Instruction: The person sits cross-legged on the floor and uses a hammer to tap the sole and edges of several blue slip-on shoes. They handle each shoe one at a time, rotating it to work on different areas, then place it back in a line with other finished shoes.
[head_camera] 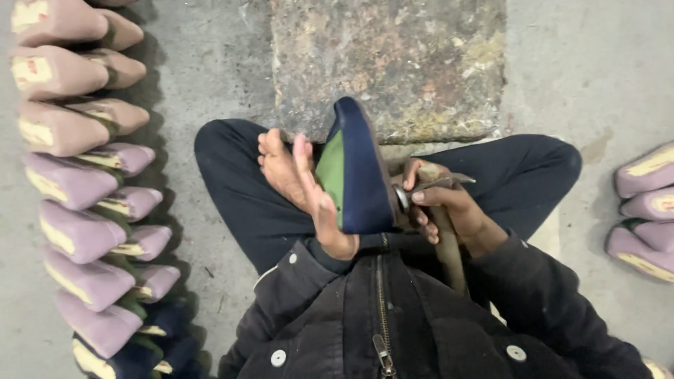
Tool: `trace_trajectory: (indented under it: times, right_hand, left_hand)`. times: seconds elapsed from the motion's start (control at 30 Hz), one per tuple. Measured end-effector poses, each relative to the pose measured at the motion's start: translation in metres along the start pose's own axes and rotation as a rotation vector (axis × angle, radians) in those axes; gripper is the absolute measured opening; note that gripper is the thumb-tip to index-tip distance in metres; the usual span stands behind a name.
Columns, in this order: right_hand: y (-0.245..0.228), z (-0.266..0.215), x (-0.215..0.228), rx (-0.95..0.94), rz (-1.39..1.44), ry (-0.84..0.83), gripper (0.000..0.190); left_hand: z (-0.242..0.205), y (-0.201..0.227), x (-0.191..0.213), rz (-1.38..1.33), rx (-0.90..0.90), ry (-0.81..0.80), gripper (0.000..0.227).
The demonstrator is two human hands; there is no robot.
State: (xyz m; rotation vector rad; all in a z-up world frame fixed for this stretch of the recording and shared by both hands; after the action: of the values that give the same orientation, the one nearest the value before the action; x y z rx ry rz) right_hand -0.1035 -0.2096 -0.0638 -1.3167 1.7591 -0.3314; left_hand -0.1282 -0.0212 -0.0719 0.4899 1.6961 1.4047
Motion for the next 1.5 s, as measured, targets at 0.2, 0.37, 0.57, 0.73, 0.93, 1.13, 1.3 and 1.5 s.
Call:
trace_trajectory:
  times: [0.2, 0.37, 0.57, 0.73, 0.93, 1.13, 1.3, 1.5]
  right_hand:
    - [-0.003, -0.012, 0.006, 0.094, -0.174, 0.079, 0.025]
    - [0.003, -0.007, -0.005, 0.143, -0.293, 0.186, 0.024]
    - [-0.015, -0.009, -0.015, 0.238, -0.401, 0.276, 0.025]
    - [-0.036, -0.017, -0.041, 0.239, -0.61, 0.307, 0.025]
    - [-0.047, -0.016, -0.06, 0.254, -0.768, 0.394, 0.011]
    - [-0.042, -0.006, -0.062, 0.193, -0.851, 0.468, 0.015]
    - [-0.026, 0.055, -0.013, 0.384, -0.711, 0.514, 0.005]
    - [-0.069, 0.1, -0.045, 0.319, -0.835, 0.596, 0.01]
  left_hand:
    - [-0.028, -0.03, 0.017, -0.121, 0.844, 0.053, 0.091]
    - [0.008, -0.024, -0.027, 0.214, 0.877, 0.063, 0.077]
    - [0.002, -0.084, -0.027, -0.045, 1.031, 0.076, 0.029]
    - [0.016, -0.099, -0.025, -0.034, 1.085, -0.043, 0.054]
    - [0.019, -0.09, -0.038, -0.054, 1.248, 0.021, 0.064]
    - [0.037, -0.068, -0.044, 0.105, 1.073, -0.018, 0.065]
    - [0.042, -0.102, -0.037, 0.232, 1.026, -0.052, 0.062]
    - [0.042, -0.119, -0.033, 0.249, 1.011, -0.12, 0.074]
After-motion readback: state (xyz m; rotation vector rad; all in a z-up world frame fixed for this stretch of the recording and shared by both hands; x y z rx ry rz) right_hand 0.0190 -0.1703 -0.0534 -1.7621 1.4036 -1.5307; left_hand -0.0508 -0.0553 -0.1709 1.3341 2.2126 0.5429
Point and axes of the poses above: each hand's wrist, its own z-axis towards the middle knuckle, its own x-axis out of the back of the hand, y = z × x, the point moved 1 cm from there along z, towards the middle knuckle, and after that the axes turned 13 degrees about y, right-handed, at the moved point
